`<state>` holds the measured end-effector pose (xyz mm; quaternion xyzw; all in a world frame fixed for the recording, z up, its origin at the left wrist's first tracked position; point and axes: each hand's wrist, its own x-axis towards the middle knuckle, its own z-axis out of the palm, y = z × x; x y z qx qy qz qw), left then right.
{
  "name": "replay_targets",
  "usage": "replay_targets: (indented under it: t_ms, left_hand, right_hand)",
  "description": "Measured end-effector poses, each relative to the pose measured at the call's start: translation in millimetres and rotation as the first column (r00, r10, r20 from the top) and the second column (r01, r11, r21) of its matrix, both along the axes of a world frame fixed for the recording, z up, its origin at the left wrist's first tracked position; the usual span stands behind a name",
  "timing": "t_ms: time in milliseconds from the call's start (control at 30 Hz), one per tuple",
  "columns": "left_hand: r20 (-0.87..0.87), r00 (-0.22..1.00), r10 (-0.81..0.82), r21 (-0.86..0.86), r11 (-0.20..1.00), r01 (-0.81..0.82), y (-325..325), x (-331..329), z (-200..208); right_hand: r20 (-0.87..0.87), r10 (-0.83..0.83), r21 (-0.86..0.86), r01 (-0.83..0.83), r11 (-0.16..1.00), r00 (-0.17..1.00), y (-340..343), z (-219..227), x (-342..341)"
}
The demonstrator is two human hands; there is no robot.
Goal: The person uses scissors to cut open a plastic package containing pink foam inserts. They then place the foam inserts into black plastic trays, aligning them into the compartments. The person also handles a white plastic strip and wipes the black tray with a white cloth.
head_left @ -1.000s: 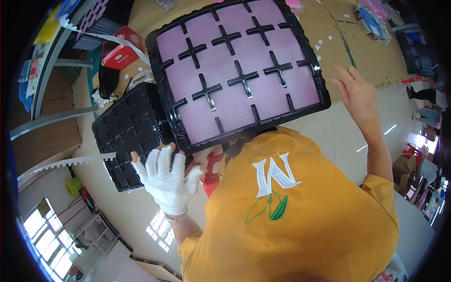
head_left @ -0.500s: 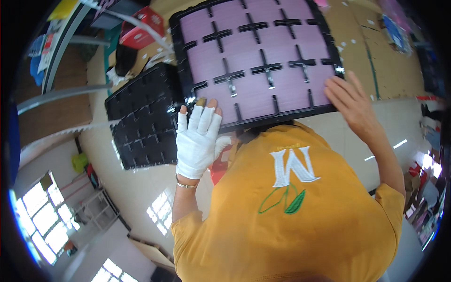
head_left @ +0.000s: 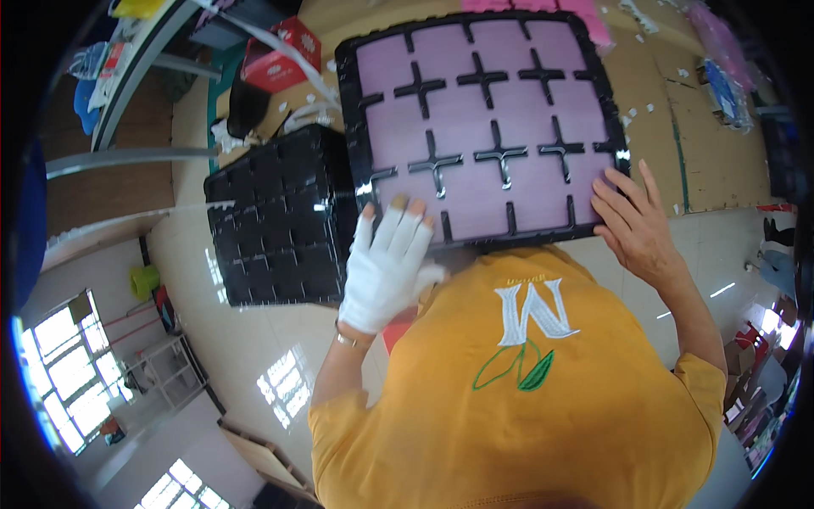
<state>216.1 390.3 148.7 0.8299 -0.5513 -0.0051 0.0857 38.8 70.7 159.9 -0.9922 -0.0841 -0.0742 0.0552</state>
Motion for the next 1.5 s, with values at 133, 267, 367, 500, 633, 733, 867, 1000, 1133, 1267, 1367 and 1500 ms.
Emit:
replay_targets:
  t_ms: [133, 267, 367, 500, 633, 733, 867, 1000, 1133, 1267, 1367, 1500]
  left_hand:
    - [0.013, 1.000, 0.007, -0.105, 0.994, -0.005, 13.7, 28.1, 9.2]
    - [0.142, 0.990, 0.028, -0.337, 0.941, 0.021, -27.3, 92.1, 33.6]
    - [0.150, 0.988, -0.025, -0.307, 0.949, 0.070, -59.4, 148.4, -2.7]
    - [0.243, 0.969, -0.045, -0.151, 0.985, 0.083, -91.7, 171.0, -29.4]
    - [0.381, 0.924, -0.012, -0.130, 0.989, 0.067, -84.8, 180.5, -34.8]
    - [0.430, 0.903, -0.003, -0.114, 0.992, 0.057, -89.6, 179.7, -30.4]
    - [0.371, 0.928, -0.010, -0.054, 0.998, 0.032, -93.6, 177.7, -16.5]
    - [0.170, 0.977, 0.129, -0.371, 0.927, -0.058, -62.9, 180.7, -9.1]
    - [-0.243, 0.924, 0.295, -0.495, 0.782, -0.380, -10.7, 167.6, -24.6]
    - [-0.460, 0.843, 0.277, -0.312, 0.839, -0.446, 9.6, 146.3, -34.6]
    - [-0.777, 0.551, 0.305, -0.161, 0.749, -0.642, 6.6, 141.4, -42.4]
    - [-0.861, 0.395, 0.320, -0.069, 0.696, -0.715, -2.1, 132.4, -39.2]
  right_hand:
    - [0.081, -0.007, 0.007, 0.006, 1.000, 0.997, -37.5, 6.1, -6.8]
    - [0.303, -0.041, -0.114, 0.078, 0.990, 0.952, -50.8, 12.4, 80.0]
    - [0.222, -0.062, -0.119, 0.090, 0.989, 0.973, -60.3, -27.4, 151.5]
    - [0.103, -0.216, -0.073, 0.223, 0.972, 0.971, -82.0, -42.4, 152.4]
    - [0.168, -0.276, -0.244, 0.311, 0.919, 0.946, -107.4, -49.7, 141.7]
    - [0.123, -0.299, -0.309, 0.323, 0.894, 0.946, -86.5, -31.5, 149.8]
    - [0.199, -0.197, -0.365, 0.259, 0.894, 0.960, -93.3, -31.0, 151.7]
    - [0.231, -0.472, -0.042, 0.494, 0.869, 0.850, -84.2, -19.5, 126.3]
    - [-0.095, -0.637, 0.427, 0.609, 0.668, 0.765, -97.4, -44.6, 60.1]
    - [-0.340, -0.644, 0.680, 0.652, 0.336, 0.686, -83.8, -49.6, 57.3]
    - [-0.449, -0.622, 0.691, 0.690, 0.213, 0.642, -88.5, -44.1, 60.6]
    - [-0.457, -0.601, 0.732, 0.662, 0.165, 0.655, -84.3, -32.9, 57.3]
